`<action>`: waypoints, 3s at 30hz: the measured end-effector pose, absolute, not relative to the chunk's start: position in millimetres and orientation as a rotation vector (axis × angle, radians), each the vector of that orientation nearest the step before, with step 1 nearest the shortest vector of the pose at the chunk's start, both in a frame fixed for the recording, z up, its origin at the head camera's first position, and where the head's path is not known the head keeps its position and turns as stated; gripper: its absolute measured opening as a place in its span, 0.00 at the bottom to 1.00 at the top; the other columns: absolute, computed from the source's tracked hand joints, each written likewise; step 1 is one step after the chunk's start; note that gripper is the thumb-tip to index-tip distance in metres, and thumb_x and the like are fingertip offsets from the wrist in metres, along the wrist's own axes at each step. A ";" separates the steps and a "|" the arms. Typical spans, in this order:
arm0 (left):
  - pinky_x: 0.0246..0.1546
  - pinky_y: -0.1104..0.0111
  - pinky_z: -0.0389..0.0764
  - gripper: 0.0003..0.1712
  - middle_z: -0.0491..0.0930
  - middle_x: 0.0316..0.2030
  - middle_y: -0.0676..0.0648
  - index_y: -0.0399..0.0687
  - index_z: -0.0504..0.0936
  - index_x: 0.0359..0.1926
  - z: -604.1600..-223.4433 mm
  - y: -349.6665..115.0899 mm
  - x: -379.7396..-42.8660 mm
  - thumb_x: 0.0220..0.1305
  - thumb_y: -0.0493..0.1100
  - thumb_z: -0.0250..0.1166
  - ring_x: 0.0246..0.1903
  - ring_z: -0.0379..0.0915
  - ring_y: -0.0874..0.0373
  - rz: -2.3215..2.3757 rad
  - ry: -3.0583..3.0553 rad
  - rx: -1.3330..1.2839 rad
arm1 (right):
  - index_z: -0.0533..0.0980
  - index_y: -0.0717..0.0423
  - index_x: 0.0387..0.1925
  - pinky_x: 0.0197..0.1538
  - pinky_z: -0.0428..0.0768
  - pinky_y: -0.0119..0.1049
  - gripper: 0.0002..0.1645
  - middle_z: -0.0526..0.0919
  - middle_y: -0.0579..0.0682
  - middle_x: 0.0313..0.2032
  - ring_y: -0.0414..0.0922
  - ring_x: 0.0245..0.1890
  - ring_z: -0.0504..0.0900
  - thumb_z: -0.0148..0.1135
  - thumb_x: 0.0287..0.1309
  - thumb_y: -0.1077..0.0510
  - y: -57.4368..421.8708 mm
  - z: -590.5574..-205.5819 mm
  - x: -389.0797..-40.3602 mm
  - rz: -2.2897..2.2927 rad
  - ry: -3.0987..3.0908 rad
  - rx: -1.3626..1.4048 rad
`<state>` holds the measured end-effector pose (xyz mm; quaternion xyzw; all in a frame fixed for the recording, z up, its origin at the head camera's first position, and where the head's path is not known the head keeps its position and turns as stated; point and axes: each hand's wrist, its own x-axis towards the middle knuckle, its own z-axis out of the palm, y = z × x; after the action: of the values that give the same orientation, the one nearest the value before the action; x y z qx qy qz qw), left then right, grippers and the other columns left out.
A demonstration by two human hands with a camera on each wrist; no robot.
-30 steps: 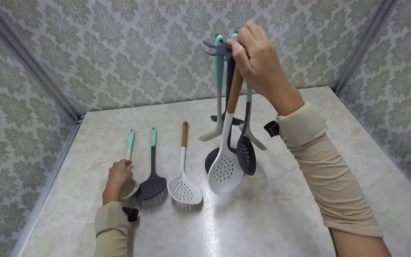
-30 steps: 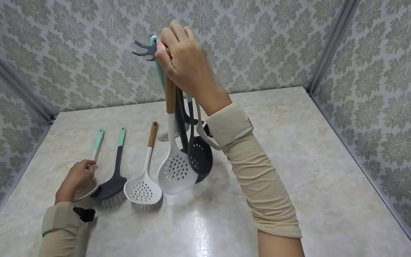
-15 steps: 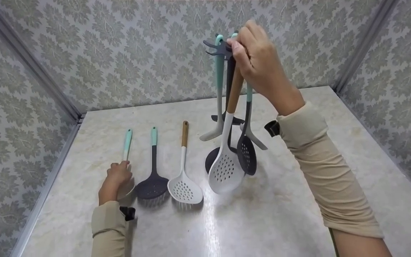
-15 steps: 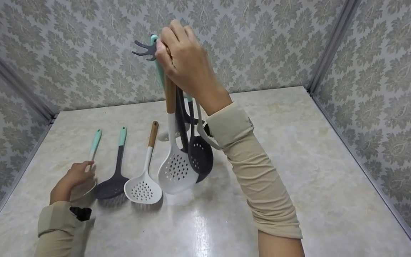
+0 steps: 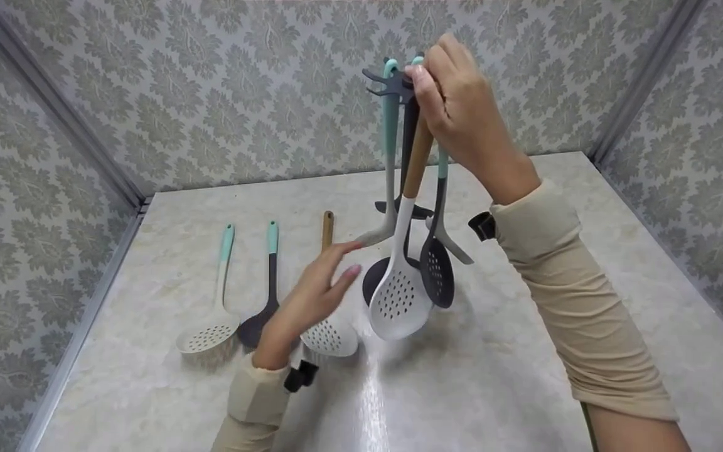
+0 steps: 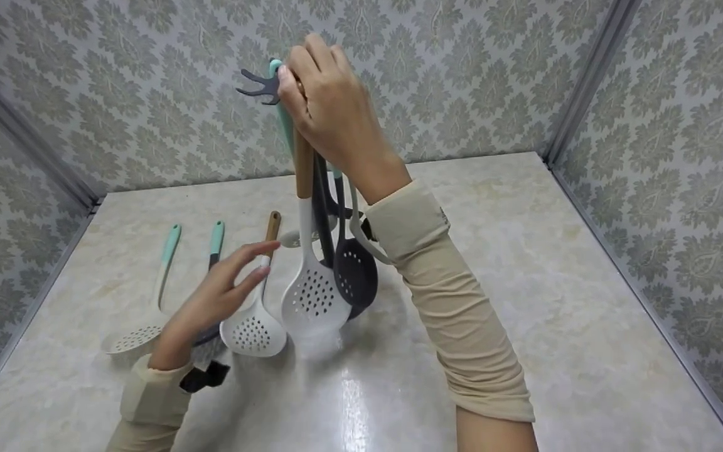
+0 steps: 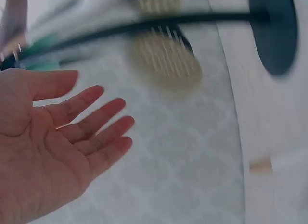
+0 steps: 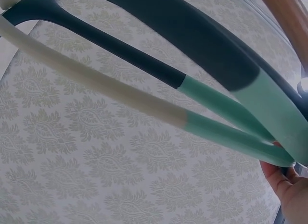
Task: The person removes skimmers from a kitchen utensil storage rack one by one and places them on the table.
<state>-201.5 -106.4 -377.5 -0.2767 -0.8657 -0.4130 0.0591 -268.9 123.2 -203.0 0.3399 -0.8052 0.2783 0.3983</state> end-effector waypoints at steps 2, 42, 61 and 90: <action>0.67 0.58 0.58 0.26 0.67 0.62 0.41 0.40 0.62 0.64 -375.0 -85.1 -198.4 0.70 0.45 0.50 0.65 0.60 0.50 -1.286 -2.580 -0.939 | 0.68 0.67 0.30 0.33 0.61 0.30 0.18 0.64 0.58 0.31 0.45 0.31 0.60 0.38 0.66 0.57 122.9 -203.0 -269.0 0.707 -2.038 0.853; 0.27 0.73 0.73 0.09 0.78 0.27 0.50 0.42 0.73 0.43 -374.7 -37.7 -192.1 0.68 0.43 0.52 0.26 0.71 0.63 -1.323 -2.215 -0.756 | 0.74 0.59 0.49 0.56 0.73 0.35 0.25 0.79 0.50 0.53 0.41 0.56 0.75 0.31 0.71 0.53 135.2 -185.3 -251.9 1.122 -2.312 0.749; 0.33 0.70 0.79 0.07 0.81 0.30 0.47 0.38 0.74 0.43 -385.3 -132.6 -183.7 0.65 0.35 0.55 0.32 0.77 0.59 -1.314 -2.118 -0.545 | 0.77 0.66 0.36 0.36 0.61 0.31 0.25 0.67 0.47 0.29 0.40 0.30 0.61 0.48 0.65 0.46 131.4 -197.8 -263.6 0.855 -2.154 0.834; 0.34 0.79 0.65 0.22 0.70 0.46 0.42 0.44 0.69 0.63 -438.7 -347.2 -201.3 0.69 0.40 0.48 0.25 0.57 0.80 -1.096 -2.178 0.665 | 0.71 0.70 0.38 0.38 0.63 0.33 0.18 0.67 0.58 0.33 0.48 0.34 0.63 0.39 0.62 0.60 122.5 -197.5 -262.8 0.723 -2.174 0.734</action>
<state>-201.3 -347.2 -438.7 0.2507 -0.8214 -0.4134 0.3025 -262.8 122.5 -197.5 0.2848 -0.8431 0.2806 0.3597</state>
